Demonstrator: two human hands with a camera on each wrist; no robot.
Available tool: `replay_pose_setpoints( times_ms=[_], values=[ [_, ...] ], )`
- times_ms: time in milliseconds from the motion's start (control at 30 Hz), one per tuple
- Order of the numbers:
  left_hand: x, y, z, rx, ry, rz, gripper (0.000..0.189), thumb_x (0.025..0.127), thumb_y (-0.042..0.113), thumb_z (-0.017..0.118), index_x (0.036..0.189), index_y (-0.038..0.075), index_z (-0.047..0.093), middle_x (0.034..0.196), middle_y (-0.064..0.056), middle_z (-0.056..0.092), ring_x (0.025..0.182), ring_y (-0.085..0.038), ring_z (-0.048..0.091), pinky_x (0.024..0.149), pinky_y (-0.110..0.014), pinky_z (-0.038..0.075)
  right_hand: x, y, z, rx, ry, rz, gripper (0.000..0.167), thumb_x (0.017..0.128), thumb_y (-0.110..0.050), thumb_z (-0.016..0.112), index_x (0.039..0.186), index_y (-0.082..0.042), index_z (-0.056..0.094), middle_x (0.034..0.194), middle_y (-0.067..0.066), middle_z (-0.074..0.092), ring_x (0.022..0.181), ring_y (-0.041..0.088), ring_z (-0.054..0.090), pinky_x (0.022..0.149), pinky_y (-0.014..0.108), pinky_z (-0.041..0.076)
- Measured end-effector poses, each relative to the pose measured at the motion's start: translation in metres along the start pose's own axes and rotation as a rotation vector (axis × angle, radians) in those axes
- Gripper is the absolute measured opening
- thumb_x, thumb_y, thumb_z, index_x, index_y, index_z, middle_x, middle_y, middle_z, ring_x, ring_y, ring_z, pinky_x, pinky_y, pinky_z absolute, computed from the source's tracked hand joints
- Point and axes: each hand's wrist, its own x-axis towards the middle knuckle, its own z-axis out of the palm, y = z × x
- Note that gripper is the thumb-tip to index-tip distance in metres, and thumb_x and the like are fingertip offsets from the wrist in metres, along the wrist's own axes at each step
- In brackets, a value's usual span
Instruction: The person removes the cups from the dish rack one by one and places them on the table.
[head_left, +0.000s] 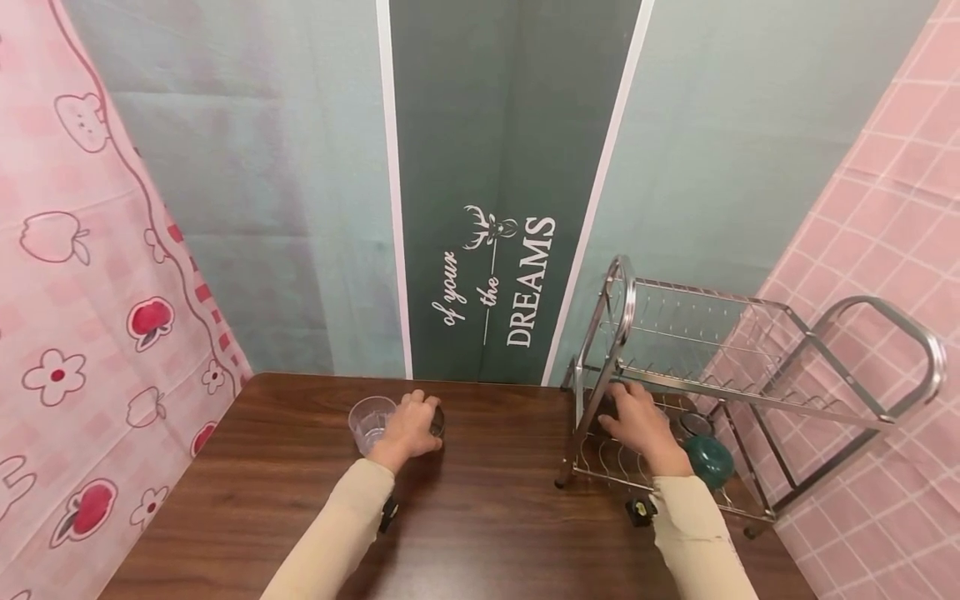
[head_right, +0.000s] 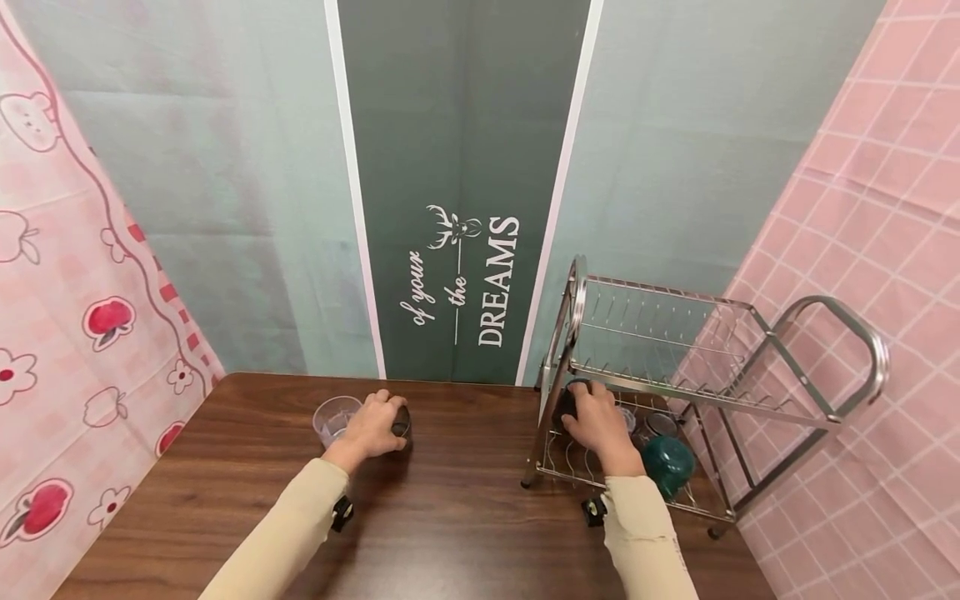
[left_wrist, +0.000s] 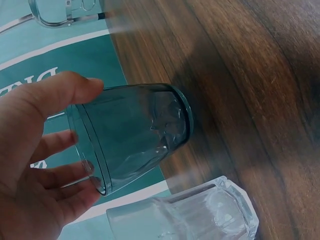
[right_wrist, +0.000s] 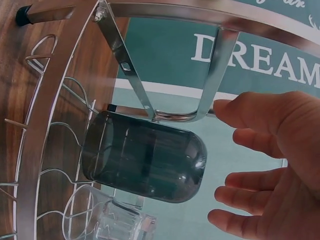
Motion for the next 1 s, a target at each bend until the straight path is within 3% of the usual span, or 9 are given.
replay_pose_setpoints(
  times_ms=[467, 733, 1000],
  values=[
    [0.005, -0.004, 0.003, -0.033, -0.06, -0.014, 0.062, 0.061, 0.022, 0.083, 0.114, 0.0, 0.06, 0.1, -0.017, 0.051, 0.091, -0.033, 0.05, 0.07, -0.041, 0.047, 0.018, 0.016, 0.01, 0.023, -0.049, 0.043, 0.057, 0.084, -0.014, 0.066, 0.129, 0.01, 0.041, 0.12, 0.037, 0.039, 0.107, 0.052, 0.04, 0.076, 0.061, 0.039],
    [0.007, -0.004, 0.006, -0.001, -0.072, -0.024, 0.061, 0.061, 0.024, 0.082, 0.113, 0.0, 0.06, 0.1, -0.017, 0.051, 0.092, -0.034, 0.049, 0.07, -0.041, 0.047, 0.023, 0.024, 0.017, 0.047, -0.073, 0.052, 0.057, 0.085, -0.015, 0.065, 0.129, 0.01, 0.038, 0.115, 0.036, 0.04, 0.104, 0.049, 0.04, 0.076, 0.061, 0.04],
    [0.011, -0.005, 0.008, 0.045, -0.099, -0.043, 0.059, 0.064, 0.026, 0.08, 0.113, 0.0, 0.059, 0.099, -0.018, 0.05, 0.093, -0.035, 0.048, 0.072, -0.042, 0.047, 0.026, 0.028, 0.023, 0.068, -0.071, 0.061, 0.057, 0.085, -0.011, 0.065, 0.13, 0.011, 0.038, 0.126, 0.039, 0.032, 0.114, 0.055, 0.032, 0.084, 0.063, 0.035]
  ],
)
